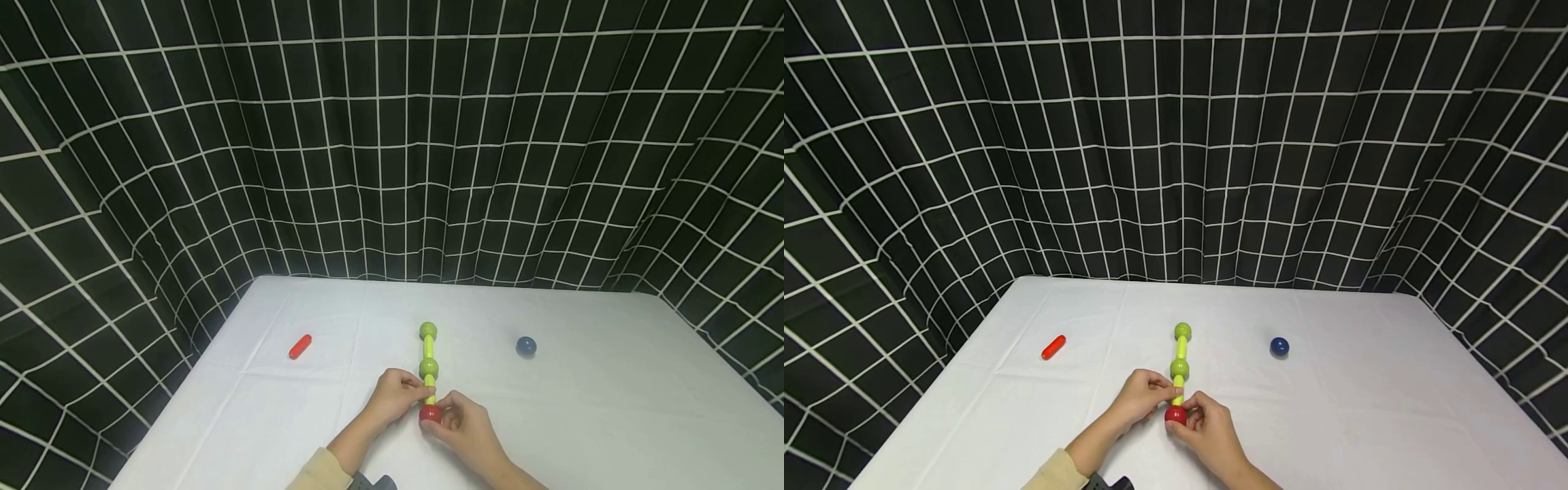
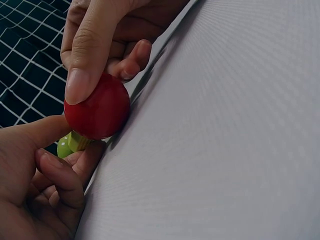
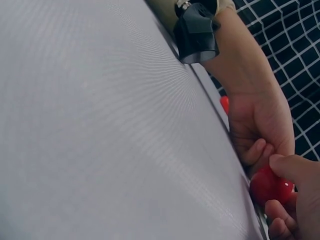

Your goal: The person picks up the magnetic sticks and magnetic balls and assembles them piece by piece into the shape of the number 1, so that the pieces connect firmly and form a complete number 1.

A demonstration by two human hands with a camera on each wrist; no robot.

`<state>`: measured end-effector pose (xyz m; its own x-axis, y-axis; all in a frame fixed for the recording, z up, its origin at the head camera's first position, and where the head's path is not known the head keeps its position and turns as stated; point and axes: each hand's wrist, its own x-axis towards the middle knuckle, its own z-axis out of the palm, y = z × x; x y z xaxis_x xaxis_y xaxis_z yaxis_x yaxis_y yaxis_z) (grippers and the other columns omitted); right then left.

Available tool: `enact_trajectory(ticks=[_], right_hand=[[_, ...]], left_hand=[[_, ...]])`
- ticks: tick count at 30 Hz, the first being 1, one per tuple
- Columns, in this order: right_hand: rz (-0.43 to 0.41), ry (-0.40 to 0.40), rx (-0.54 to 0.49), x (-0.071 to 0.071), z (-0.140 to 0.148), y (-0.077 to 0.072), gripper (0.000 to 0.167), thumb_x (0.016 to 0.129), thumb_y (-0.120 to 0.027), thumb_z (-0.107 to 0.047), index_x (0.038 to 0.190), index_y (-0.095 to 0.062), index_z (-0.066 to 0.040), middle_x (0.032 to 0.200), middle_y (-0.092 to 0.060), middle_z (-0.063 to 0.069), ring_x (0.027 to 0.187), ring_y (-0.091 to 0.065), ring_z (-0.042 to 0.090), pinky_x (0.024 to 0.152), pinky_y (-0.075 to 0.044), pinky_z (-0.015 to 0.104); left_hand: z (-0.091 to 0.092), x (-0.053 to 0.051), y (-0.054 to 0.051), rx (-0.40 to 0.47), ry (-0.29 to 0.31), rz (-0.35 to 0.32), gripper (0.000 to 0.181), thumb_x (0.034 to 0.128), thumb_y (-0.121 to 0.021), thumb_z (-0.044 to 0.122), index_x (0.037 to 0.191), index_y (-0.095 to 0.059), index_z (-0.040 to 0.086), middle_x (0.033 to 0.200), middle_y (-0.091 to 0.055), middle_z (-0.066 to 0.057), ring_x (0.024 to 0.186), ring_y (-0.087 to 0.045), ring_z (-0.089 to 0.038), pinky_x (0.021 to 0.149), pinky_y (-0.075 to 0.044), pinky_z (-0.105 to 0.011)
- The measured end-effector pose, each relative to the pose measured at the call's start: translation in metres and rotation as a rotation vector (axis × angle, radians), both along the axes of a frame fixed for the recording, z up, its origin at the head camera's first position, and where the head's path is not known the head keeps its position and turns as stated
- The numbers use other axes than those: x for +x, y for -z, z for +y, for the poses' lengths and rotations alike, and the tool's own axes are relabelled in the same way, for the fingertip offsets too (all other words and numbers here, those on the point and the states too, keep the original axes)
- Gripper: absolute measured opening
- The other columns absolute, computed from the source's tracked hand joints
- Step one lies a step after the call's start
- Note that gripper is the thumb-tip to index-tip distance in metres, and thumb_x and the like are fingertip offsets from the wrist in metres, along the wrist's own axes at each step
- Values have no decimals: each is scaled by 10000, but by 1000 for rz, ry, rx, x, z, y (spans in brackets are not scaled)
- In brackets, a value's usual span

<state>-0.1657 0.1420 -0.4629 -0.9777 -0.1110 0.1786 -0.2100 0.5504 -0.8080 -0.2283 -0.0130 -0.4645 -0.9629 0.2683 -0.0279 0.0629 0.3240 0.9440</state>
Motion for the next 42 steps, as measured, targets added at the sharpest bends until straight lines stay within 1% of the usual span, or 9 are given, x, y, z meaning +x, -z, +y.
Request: enact_trajectory(ticks=[7,18,25,29,32,36,39,42], right_hand=[[-12,0,-10,0,1,-1,343,738,-764,-297,888,-607,-31,543,-503,-47,466,-436,3,441,-389,160],[-19,-3,-14,1,2,-3,328,742,-765,-272,894,-608,-27,548,-511,-40,475,-442,1,449,-402,163],[-19,-5,-18,1,2,-3,334,746,-760,-279,901,-607,-26,549,-513,-43,474,-446,2,450,-403,161],[-27,-4,-14,1,3,-2,339,746,-758,-287,905,-606,-28,554,-518,-40,479,-452,5,454,-410,165],[-42,-4,-12,1,3,-3,334,748,-756,-284,907,-605,-32,557,-522,-39,481,-459,8,458,-419,166],[-59,-7,-16,2,2,-4,325,753,-753,-276,911,-602,-35,564,-527,-40,482,-466,13,456,-424,168],[-59,-6,-21,2,1,-5,323,755,-752,-274,910,-601,-35,568,-525,-43,484,-462,13,453,-419,170],[-56,-3,-24,2,0,-5,321,753,-754,-270,906,-601,-34,570,-526,-44,487,-461,11,453,-418,170]], left_hand=[[0,1,0,-6,-1,12,276,769,-725,319,787,-680,47,602,-654,4,429,-439,-49,409,-361,-143],[1,1,-1,-2,4,6,261,779,-720,305,783,-682,47,565,-624,-8,400,-405,-42,385,-337,-140],[1,0,1,0,1,13,268,777,-723,307,782,-683,43,577,-634,-17,388,-396,-36,376,-327,-138],[1,1,3,0,-8,19,282,772,-728,323,789,-684,45,582,-630,-13,390,-399,-40,378,-331,-144],[-2,3,5,-5,-14,33,285,779,-724,320,801,-687,39,593,-635,-4,411,-425,-46,391,-353,-151],[-10,5,8,-5,-22,74,248,807,-702,286,823,-695,38,646,-666,-2,507,-525,-48,452,-424,-165],[-16,6,10,19,-29,103,223,817,-696,265,838,-696,43,677,-672,-11,580,-578,-60,512,-461,-167],[-23,7,12,47,-23,123,216,821,-694,267,849,-696,52,695,-673,-22,604,-595,-74,534,-475,-169]])
